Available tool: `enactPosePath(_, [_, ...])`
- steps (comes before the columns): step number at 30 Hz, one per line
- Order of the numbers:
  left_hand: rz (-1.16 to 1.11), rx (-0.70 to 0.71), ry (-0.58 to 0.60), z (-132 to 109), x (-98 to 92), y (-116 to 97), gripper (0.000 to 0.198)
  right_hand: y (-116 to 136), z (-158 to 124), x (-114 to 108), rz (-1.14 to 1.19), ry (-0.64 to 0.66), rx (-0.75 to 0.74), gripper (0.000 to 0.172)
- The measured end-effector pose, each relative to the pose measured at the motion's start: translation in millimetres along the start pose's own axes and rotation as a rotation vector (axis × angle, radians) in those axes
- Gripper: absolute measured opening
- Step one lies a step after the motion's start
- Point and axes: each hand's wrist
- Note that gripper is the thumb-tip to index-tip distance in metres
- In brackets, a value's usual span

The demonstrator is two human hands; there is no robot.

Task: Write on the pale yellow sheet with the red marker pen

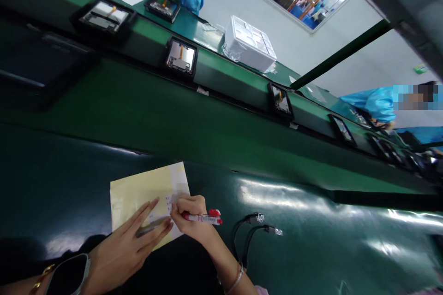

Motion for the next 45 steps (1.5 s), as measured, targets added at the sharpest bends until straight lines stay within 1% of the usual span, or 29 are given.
enactPosePath(2, [0.007, 0.003, -0.003, -0.6, -0.7, -0.3, 0.055, -0.2, -0.6, -0.2, -0.002, 0.005, 0.002, 0.051])
enactPosePath(6, [0.022, 0.028, -0.008, -2.0, -1.1, 1.1, 0.049, 1.2, -0.3, -0.2, 0.001, 0.013, 0.015, 0.051])
enactPosePath(10, [0.013, 0.03, 0.019, -3.4, 2.1, 1.2, 0.05, 2.2, 1.0, 0.1, 0.008, 0.009, 0.02, 0.05])
enactPosePath(15, [0.018, -0.026, 0.015, -3.3, 3.7, -1.2, 0.051, 1.7, -0.1, -1.3, 0.006, -0.059, 0.089, 0.045])
enactPosePath(18, [0.006, -0.011, 0.004, -2.2, 2.5, -0.4, 0.051, 2.6, -0.1, -3.0, 0.027, -0.106, 0.145, 0.042])
enactPosePath(20, [-0.01, 0.001, -0.012, -1.2, 1.1, 0.4, 0.051, 3.9, 0.5, -3.4, 0.05, -0.119, 0.172, 0.037])
enactPosePath(24, [-0.016, -0.019, -0.014, 0.8, -1.5, 1.3, 0.049, 5.1, -0.4, -2.3, 0.08, -0.106, 0.222, 0.019])
enactPosePath(28, [-0.008, 0.002, 0.009, 1.3, -1.0, 2.2, 0.05, -0.5, -6.9, -2.1, 0.085, -0.121, 0.22, 0.014])
enactPosePath(31, [0.005, -0.007, 0.029, 1.3, -0.8, 1.6, 0.052, -4.3, -10.5, -2.7, 0.082, -0.152, 0.212, 0.021])
enactPosePath(33, [0.007, -0.022, 0.038, 1.6, -1.8, 0.4, 0.052, -4.0, -10.8, -2.8, 0.078, -0.147, 0.219, 0.026])
enactPosePath(37, [-0.003, -0.043, 0.049, 2.8, -4.5, -1.5, 0.051, -1.2, -9.9, -2.4, 0.071, -0.111, 0.221, 0.021])
enactPosePath(40, [-0.012, -0.043, 0.044, 3.0, -4.8, -2.2, 0.05, -2.6, -11.3, -1.8, 0.041, -0.13, 0.193, 0.021])
enactPosePath(45, [0.015, -0.071, 0.023, 1.8, -1.7, -4.4, 0.05, -8.4, -13.8, -0.7, -0.023, -0.159, 0.157, 0.041])
Point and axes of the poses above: each hand's wrist, its own z-axis towards the middle knuckle, its own x-axis out of the palm, y = z × x, and after that the axes turned 13 degrees about -y, right-handed
